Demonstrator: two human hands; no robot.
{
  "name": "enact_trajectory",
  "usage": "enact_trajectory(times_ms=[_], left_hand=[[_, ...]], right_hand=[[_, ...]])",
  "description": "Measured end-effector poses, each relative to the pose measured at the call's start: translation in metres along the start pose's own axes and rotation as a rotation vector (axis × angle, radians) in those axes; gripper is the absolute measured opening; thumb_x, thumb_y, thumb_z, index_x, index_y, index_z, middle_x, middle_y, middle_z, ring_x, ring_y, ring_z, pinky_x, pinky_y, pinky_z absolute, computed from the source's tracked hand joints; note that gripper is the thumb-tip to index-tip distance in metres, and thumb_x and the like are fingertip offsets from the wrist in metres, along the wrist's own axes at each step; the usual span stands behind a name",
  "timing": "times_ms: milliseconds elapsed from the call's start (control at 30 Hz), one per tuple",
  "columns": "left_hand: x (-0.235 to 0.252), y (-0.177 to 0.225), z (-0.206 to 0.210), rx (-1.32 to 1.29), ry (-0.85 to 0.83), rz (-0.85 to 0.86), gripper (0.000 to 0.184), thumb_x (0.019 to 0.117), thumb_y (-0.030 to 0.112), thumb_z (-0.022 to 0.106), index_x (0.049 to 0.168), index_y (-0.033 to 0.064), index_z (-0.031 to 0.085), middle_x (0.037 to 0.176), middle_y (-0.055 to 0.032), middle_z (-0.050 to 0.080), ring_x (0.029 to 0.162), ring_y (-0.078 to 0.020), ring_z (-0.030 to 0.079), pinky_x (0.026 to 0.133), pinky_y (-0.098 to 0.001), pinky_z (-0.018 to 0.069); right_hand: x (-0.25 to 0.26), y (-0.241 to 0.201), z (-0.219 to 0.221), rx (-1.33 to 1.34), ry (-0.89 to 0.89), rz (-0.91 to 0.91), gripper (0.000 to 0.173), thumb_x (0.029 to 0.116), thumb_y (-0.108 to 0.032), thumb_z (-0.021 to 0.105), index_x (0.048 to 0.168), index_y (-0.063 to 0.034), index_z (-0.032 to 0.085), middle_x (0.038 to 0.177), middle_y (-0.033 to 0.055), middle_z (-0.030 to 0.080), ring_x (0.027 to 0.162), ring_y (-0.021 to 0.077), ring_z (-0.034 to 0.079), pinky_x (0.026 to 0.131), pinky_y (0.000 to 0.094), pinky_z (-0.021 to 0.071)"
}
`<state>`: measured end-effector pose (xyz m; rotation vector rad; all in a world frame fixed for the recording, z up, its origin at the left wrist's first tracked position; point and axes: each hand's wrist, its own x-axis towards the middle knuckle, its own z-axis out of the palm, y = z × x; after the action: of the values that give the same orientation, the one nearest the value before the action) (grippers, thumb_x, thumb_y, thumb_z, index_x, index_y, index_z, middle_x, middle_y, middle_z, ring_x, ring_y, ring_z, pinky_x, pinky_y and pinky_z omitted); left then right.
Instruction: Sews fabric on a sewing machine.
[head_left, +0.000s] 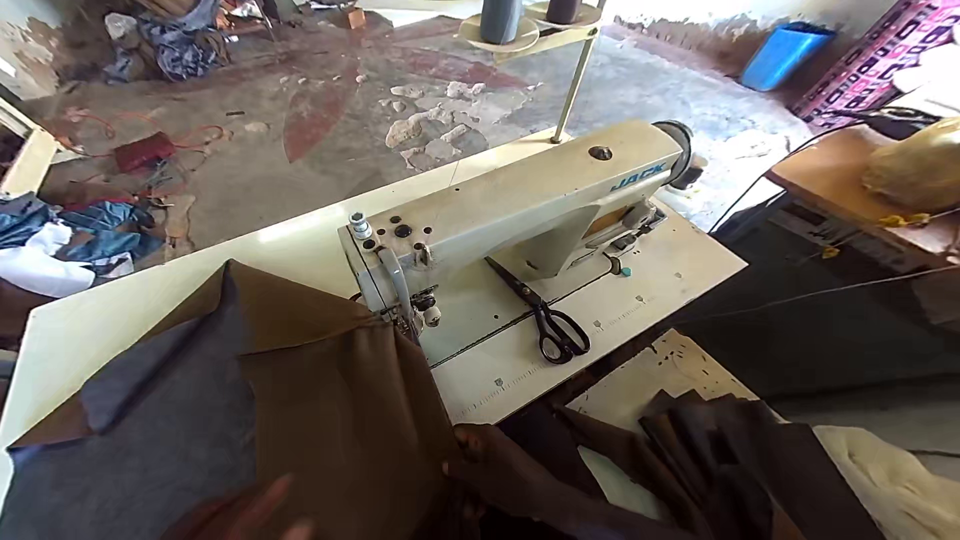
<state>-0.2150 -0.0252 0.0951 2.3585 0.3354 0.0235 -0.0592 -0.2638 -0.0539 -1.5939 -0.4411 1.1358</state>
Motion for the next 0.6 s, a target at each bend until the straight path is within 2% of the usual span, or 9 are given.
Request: enact_trajectory(times_ms=[100, 133, 200, 233, 300, 367, 433, 533, 600], left_hand=[[0.070, 0.009, 0.072, 0.113, -0.004, 0.145, 0.063, 0.0987, 0.057, 0.057, 0.134, 0.0052, 0.065, 0.134, -0.0171, 0.063, 0.122, -0.0291, 0.063, 0.099, -0.0468, 0.0559], [0.094, 0.007, 0.100, 0.209, 0.007, 0.141, 0.077, 0.0950, 0.068, 0.053, 0.140, 0.0062, 0.060, 0.143, -0.0169, 0.057, 0.132, -0.0305, 0.056, 0.105, -0.0490, 0.0516], [0.132, -0.010, 0.137, 0.433, 0.055, 0.180, 0.091, 0.0911, 0.071, 0.055, 0.149, 0.0023, 0.049, 0.161, -0.0217, 0.036, 0.152, -0.0408, 0.027, 0.121, -0.0583, 0.0278], [0.145, -0.018, 0.146, 0.482, 0.082, 0.200, 0.085, 0.0908, 0.060, 0.064, 0.147, -0.0014, 0.050, 0.161, -0.0263, 0.034, 0.152, -0.0471, 0.022, 0.122, -0.0635, 0.0211], [0.158, -0.025, 0.149, 0.537, 0.149, 0.220, 0.056, 0.0901, 0.030, 0.071, 0.136, -0.0012, 0.061, 0.153, -0.0268, 0.045, 0.147, -0.0498, 0.031, 0.117, -0.0661, 0.0273], [0.157, -0.029, 0.150, 0.516, 0.186, 0.223, 0.035, 0.0927, 0.015, 0.068, 0.125, 0.0023, 0.068, 0.149, -0.0226, 0.051, 0.144, -0.0466, 0.037, 0.115, -0.0638, 0.0337], [0.159, -0.035, 0.152, 0.490, 0.205, 0.208, 0.031, 0.0949, 0.014, 0.064, 0.124, 0.0062, 0.069, 0.150, -0.0184, 0.051, 0.146, -0.0424, 0.037, 0.116, -0.0603, 0.0352], [0.163, -0.038, 0.154, 0.505, 0.222, 0.165, 0.031, 0.0940, 0.015, 0.066, 0.125, 0.0108, 0.071, 0.150, -0.0133, 0.054, 0.143, -0.0371, 0.043, 0.114, -0.0571, 0.0401], [0.167, -0.041, 0.154, 0.482, 0.241, 0.221, 0.019, 0.0914, 0.012, 0.067, 0.109, 0.0061, 0.074, 0.131, -0.0178, 0.063, 0.123, -0.0379, 0.059, 0.099, -0.0563, 0.0515]], right_hand=[[-0.004, -0.002, 0.022, -0.290, 0.101, -0.171, 0.022, 0.1025, -0.018, 0.058, 0.114, 0.0002, 0.063, 0.084, 0.0132, 0.068, 0.067, 0.0240, 0.069, 0.065, 0.0443, 0.0607], [-0.006, -0.006, 0.028, -0.357, 0.111, -0.226, 0.024, 0.1014, -0.016, 0.058, 0.116, 0.0010, 0.065, 0.088, 0.0156, 0.069, 0.075, 0.0273, 0.069, 0.072, 0.0481, 0.0586], [-0.006, -0.014, 0.026, -0.439, 0.067, -0.306, 0.024, 0.1010, -0.015, 0.057, 0.117, 0.0016, 0.065, 0.092, 0.0188, 0.070, 0.083, 0.0316, 0.070, 0.078, 0.0527, 0.0568], [-0.003, -0.016, 0.017, -0.447, 0.048, -0.342, 0.024, 0.1026, -0.018, 0.057, 0.113, 0.0013, 0.067, 0.089, 0.0178, 0.070, 0.081, 0.0304, 0.070, 0.076, 0.0519, 0.0571], [0.012, -0.023, -0.011, -0.487, 0.095, -0.363, 0.034, 0.1052, -0.031, 0.055, 0.100, -0.0008, 0.070, 0.082, 0.0143, 0.069, 0.075, 0.0271, 0.069, 0.071, 0.0504, 0.0571], [0.036, -0.033, -0.041, -0.585, 0.240, -0.348, 0.035, 0.1057, -0.035, 0.054, 0.107, -0.0062, 0.074, 0.091, 0.0115, 0.072, 0.083, 0.0253, 0.070, 0.078, 0.0509, 0.0573], [0.072, -0.035, -0.064, -0.735, 0.385, -0.437, 0.025, 0.1030, -0.027, 0.059, 0.116, -0.0126, 0.075, 0.101, 0.0076, 0.073, 0.089, 0.0223, 0.071, 0.082, 0.0475, 0.0593], [0.124, -0.037, -0.080, -0.803, 0.508, -0.636, 0.016, 0.0967, -0.019, 0.065, 0.105, -0.0104, 0.077, 0.097, 0.0094, 0.069, 0.087, 0.0249, 0.069, 0.074, 0.0471, 0.0588], [0.140, -0.042, -0.083, -0.800, 0.540, -0.640, 0.015, 0.0955, -0.020, 0.065, 0.096, -0.0089, 0.075, 0.089, 0.0093, 0.067, 0.082, 0.0261, 0.068, 0.069, 0.0485, 0.0568]])
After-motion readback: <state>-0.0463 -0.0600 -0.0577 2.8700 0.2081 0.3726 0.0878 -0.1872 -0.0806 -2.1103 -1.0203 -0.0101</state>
